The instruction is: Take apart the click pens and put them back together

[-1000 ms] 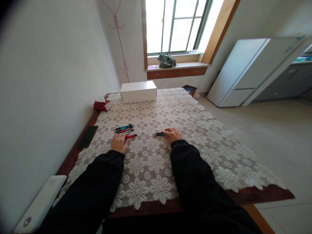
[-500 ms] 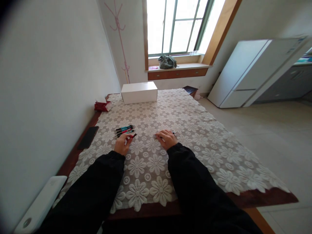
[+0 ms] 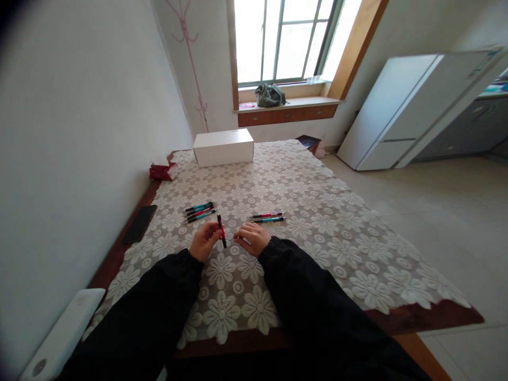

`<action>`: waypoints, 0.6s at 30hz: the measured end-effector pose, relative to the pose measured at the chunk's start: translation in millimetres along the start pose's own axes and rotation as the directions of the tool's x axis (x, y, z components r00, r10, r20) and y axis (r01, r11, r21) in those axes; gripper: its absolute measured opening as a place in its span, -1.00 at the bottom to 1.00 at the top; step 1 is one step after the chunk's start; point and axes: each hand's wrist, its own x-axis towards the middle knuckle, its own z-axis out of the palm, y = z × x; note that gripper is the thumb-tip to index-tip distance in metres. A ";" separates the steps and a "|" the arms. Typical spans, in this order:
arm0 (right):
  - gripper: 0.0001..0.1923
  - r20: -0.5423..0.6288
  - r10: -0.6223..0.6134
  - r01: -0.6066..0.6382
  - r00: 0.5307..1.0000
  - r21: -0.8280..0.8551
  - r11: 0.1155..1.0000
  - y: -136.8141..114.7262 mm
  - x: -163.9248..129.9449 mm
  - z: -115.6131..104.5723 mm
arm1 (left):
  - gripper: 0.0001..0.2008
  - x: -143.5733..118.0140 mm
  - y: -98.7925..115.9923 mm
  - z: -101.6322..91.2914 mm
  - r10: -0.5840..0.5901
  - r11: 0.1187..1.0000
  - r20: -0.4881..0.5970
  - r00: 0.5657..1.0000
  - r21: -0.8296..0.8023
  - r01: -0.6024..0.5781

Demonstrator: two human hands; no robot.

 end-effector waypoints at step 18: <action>-0.80 -0.145 0.136 -0.149 0.980 -0.081 0.986 4.9 -0.6 -5.9 | -0.80 -3.1 2.4 -2.7 0.090 0.941 0.032 0.995 0.326 -0.095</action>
